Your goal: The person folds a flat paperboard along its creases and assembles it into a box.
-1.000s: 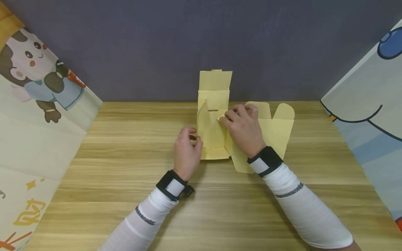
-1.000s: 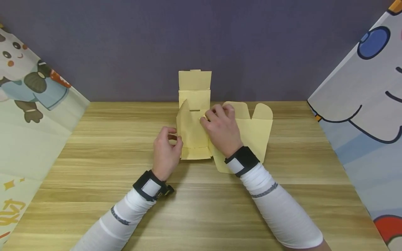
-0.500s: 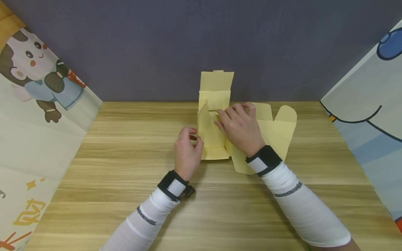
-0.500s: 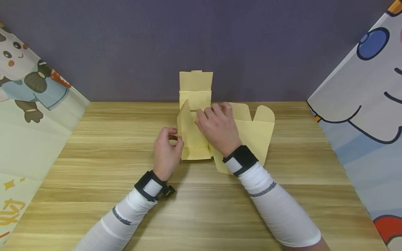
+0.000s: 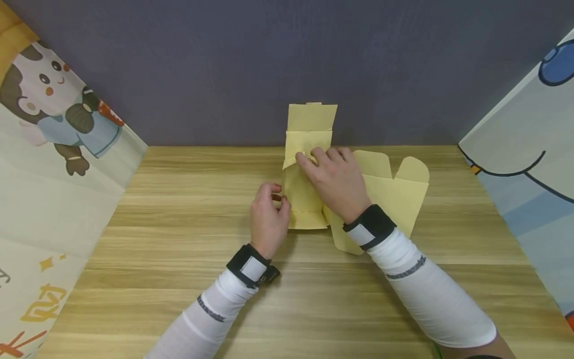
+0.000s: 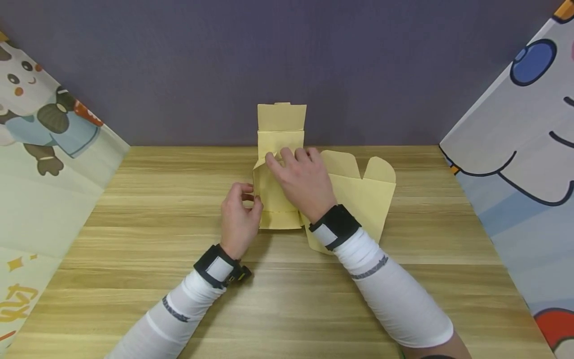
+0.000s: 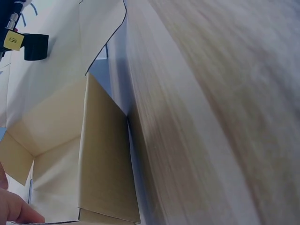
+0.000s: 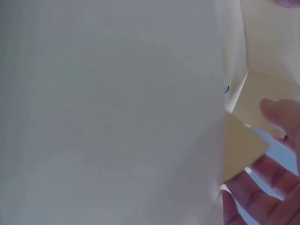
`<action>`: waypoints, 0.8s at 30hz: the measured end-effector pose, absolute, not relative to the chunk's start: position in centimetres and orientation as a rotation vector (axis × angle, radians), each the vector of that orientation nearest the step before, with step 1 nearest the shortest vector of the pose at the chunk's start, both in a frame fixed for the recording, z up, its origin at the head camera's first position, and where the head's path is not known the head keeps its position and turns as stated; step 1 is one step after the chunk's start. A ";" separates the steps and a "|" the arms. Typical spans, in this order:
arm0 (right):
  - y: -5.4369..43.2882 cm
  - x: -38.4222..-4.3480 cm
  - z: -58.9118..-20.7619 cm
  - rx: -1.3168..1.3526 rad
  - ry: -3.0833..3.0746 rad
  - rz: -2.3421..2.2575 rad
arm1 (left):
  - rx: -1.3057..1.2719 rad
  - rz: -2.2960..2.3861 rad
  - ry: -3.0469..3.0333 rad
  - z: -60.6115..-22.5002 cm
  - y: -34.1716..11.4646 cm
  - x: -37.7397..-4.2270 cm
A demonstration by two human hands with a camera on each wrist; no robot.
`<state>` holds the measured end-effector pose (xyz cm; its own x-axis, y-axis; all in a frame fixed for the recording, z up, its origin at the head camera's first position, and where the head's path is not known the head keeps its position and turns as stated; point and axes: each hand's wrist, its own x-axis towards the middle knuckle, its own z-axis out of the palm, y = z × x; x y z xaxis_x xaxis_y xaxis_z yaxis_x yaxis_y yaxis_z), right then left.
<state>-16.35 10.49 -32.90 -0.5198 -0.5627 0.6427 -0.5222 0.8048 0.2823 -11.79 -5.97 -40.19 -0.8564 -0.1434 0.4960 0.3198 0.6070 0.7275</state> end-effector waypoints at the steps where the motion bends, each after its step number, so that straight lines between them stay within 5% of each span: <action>1: 10.4 -16.3 -32.9 0.802 -2.216 -0.060 | -0.139 -1.190 -2.319 -40.2 -6.0 -11.8; 16: 8.9 -15.7 -34.8 0.843 -2.269 0.149 | -0.128 -1.224 -2.320 -40.3 -5.8 -11.7; 24: 10.0 -16.0 -32.6 0.803 -2.284 0.350 | -0.123 -1.190 -2.308 -40.6 -6.1 -11.9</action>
<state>-16.03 10.02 -32.56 -0.5772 -0.4502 0.6813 -0.6336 0.7733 -0.0258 -11.89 -6.07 -40.56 -0.8525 -0.1582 0.4983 0.3142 0.6069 0.7301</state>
